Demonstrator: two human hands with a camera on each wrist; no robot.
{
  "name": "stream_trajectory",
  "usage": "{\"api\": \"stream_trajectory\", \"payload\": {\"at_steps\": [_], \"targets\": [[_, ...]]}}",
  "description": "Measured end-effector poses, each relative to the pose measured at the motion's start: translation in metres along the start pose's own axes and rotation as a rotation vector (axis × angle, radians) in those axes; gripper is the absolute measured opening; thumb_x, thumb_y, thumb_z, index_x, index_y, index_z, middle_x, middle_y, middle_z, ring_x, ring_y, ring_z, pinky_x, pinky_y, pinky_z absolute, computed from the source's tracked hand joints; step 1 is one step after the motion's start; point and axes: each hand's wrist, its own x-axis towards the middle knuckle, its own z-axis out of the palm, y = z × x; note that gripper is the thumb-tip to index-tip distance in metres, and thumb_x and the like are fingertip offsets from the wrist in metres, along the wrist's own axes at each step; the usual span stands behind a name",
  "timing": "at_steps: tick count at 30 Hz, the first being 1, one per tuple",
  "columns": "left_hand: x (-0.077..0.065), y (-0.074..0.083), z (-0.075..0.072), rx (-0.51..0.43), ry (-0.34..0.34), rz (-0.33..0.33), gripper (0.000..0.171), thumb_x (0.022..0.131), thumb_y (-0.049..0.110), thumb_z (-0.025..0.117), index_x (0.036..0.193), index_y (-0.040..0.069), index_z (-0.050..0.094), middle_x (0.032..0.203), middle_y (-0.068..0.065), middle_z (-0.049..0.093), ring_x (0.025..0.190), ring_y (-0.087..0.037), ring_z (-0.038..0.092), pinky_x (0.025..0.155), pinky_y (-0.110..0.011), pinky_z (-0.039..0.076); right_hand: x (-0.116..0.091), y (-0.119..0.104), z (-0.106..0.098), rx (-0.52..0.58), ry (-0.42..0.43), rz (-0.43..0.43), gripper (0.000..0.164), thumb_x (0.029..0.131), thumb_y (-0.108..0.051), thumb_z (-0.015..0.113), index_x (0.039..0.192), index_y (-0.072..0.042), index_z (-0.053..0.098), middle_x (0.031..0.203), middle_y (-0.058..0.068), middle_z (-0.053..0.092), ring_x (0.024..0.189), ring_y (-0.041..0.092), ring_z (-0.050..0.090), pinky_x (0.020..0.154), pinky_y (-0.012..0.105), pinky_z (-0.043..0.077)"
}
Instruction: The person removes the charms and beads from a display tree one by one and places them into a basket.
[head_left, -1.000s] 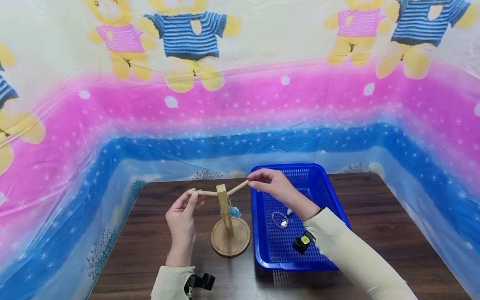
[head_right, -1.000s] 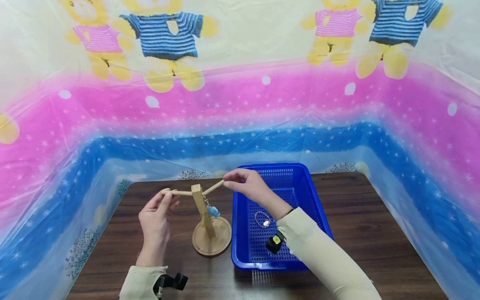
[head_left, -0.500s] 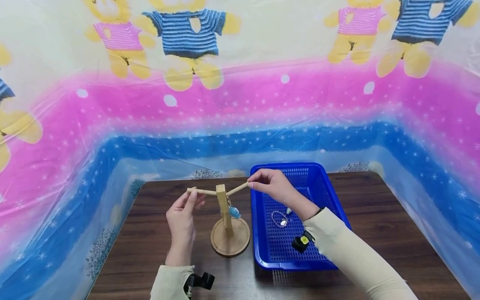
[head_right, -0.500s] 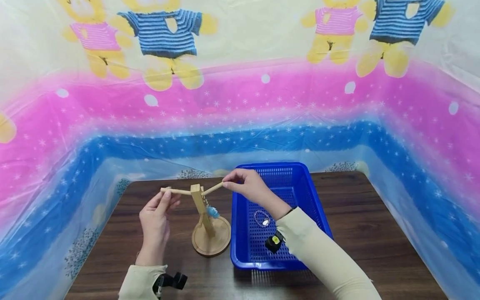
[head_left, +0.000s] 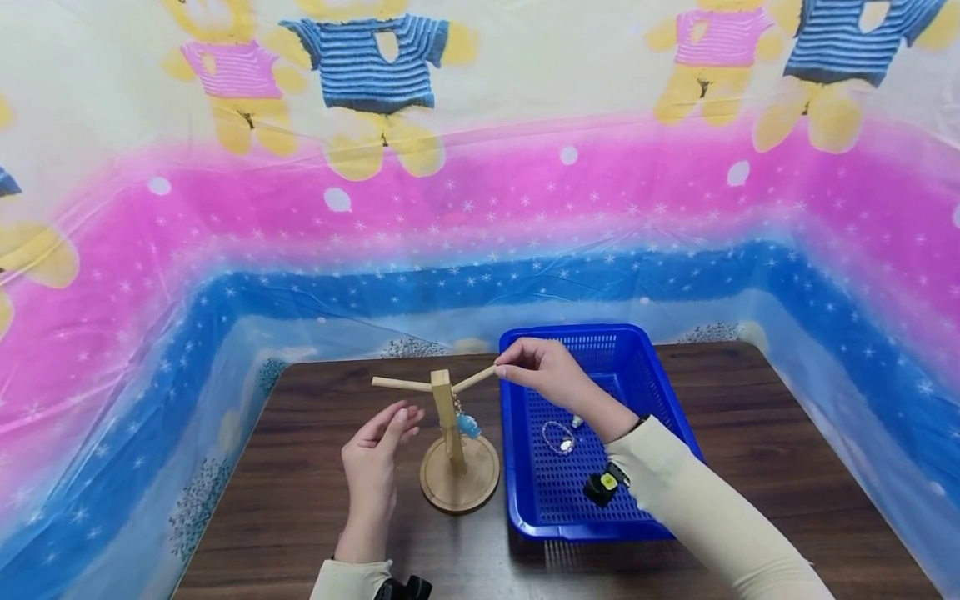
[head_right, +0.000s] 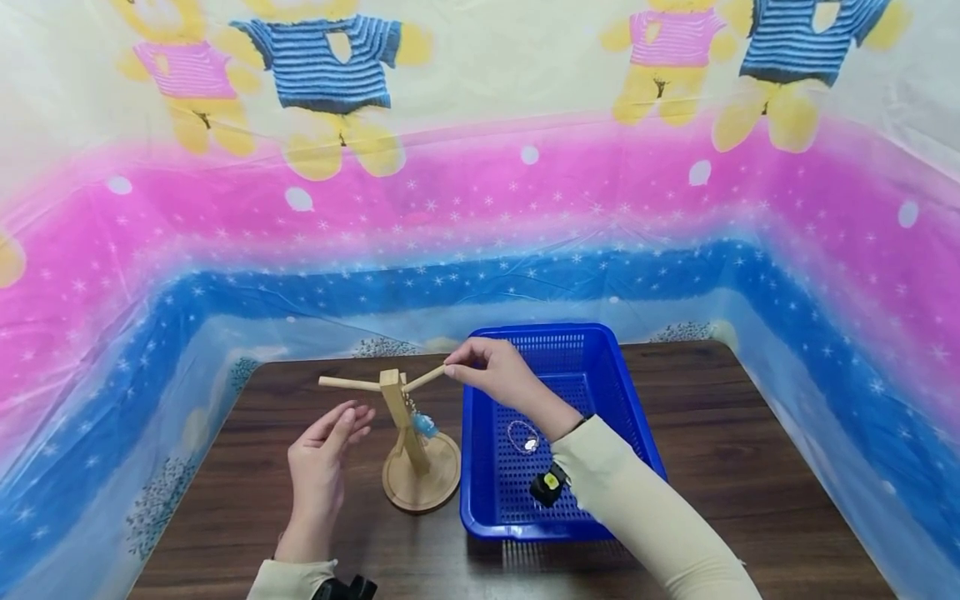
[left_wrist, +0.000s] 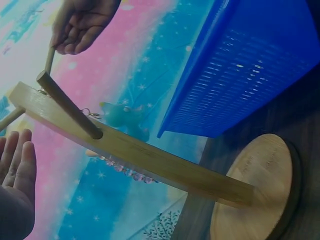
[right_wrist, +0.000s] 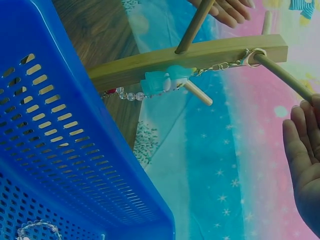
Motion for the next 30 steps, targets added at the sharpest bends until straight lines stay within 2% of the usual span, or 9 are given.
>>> {"api": "stream_trajectory", "payload": {"at_steps": [6, 10, 13, 16, 21, 23, 26, 30], "targets": [[-0.012, -0.004, -0.002, 0.136, -0.056, 0.075, 0.017, 0.093, -0.008, 0.067, 0.102, 0.003, 0.077, 0.087, 0.018, 0.078, 0.083, 0.002, 0.075, 0.076, -0.013, 0.062, -0.001, -0.001, -0.001, -0.02, -0.008, -0.032, 0.012, 0.097, -0.008, 0.069, 0.105, 0.0, 0.073, 0.093, 0.01, 0.072, 0.074, 0.012, 0.06, 0.063, 0.02, 0.049], [-0.022, -0.008, -0.002, 0.173, -0.085, 0.133, 0.015, 0.09, -0.012, 0.067, 0.104, -0.013, 0.072, 0.09, 0.021, 0.078, 0.087, 0.005, 0.074, 0.078, -0.01, 0.061, -0.004, -0.001, 0.0, -0.037, -0.001, -0.033, 0.012, 0.097, -0.008, 0.069, 0.104, 0.0, 0.073, 0.095, 0.014, 0.072, 0.076, 0.013, 0.063, 0.064, 0.02, 0.051], [-0.03, -0.012, -0.003, 0.192, -0.096, 0.182, 0.018, 0.087, -0.014, 0.069, 0.104, -0.021, 0.067, 0.093, 0.021, 0.077, 0.087, 0.005, 0.073, 0.077, -0.01, 0.06, -0.006, -0.003, 0.001, -0.039, 0.005, -0.031, 0.011, 0.096, -0.009, 0.069, 0.104, -0.001, 0.073, 0.096, 0.015, 0.072, 0.076, 0.008, 0.062, 0.065, 0.021, 0.052], [-0.036, -0.018, -0.003, 0.277, -0.1, 0.286, 0.02, 0.082, -0.016, 0.074, 0.101, -0.02, 0.068, 0.095, 0.014, 0.077, 0.088, 0.006, 0.071, 0.078, -0.01, 0.061, -0.008, -0.005, 0.001, -0.043, 0.011, -0.038, 0.012, 0.096, -0.008, 0.069, 0.104, 0.0, 0.073, 0.098, 0.017, 0.072, 0.076, 0.007, 0.062, 0.065, 0.021, 0.052], [-0.037, -0.03, -0.004, 0.515, -0.105, 0.565, 0.027, 0.069, -0.016, 0.083, 0.093, -0.007, 0.076, 0.092, -0.014, 0.078, 0.092, 0.008, 0.068, 0.084, -0.006, 0.058, -0.01, -0.004, 0.001, -0.05, 0.023, -0.035, 0.011, 0.096, -0.008, 0.069, 0.103, 0.0, 0.073, 0.097, 0.017, 0.072, 0.075, 0.006, 0.062, 0.065, 0.02, 0.052], [-0.037, -0.034, -0.004, 0.571, -0.102, 0.647, 0.03, 0.065, -0.016, 0.085, 0.091, -0.005, 0.077, 0.09, -0.018, 0.078, 0.091, 0.004, 0.07, 0.086, -0.004, 0.056, -0.01, -0.003, 0.002, -0.047, 0.023, -0.037, 0.01, 0.096, -0.007, 0.069, 0.102, 0.0, 0.073, 0.097, 0.017, 0.072, 0.074, 0.005, 0.061, 0.065, 0.019, 0.051], [-0.037, -0.036, -0.003, 0.589, -0.09, 0.692, 0.029, 0.064, -0.017, 0.085, 0.089, -0.005, 0.077, 0.088, -0.017, 0.078, 0.089, -0.001, 0.072, 0.086, -0.004, 0.056, -0.012, -0.003, 0.003, -0.04, 0.021, -0.059, 0.011, 0.096, -0.006, 0.069, 0.101, 0.002, 0.073, 0.096, 0.019, 0.072, 0.073, 0.004, 0.06, 0.064, 0.019, 0.051], [-0.037, -0.035, -0.001, 0.581, -0.071, 0.679, 0.024, 0.067, -0.017, 0.084, 0.087, -0.004, 0.077, 0.086, -0.016, 0.078, 0.088, 0.006, 0.069, 0.084, -0.003, 0.056, -0.013, -0.003, 0.004, -0.036, 0.032, -0.085, 0.01, 0.095, -0.005, 0.069, 0.099, 0.003, 0.072, 0.094, 0.019, 0.072, 0.072, 0.002, 0.059, 0.064, 0.018, 0.052]]}}
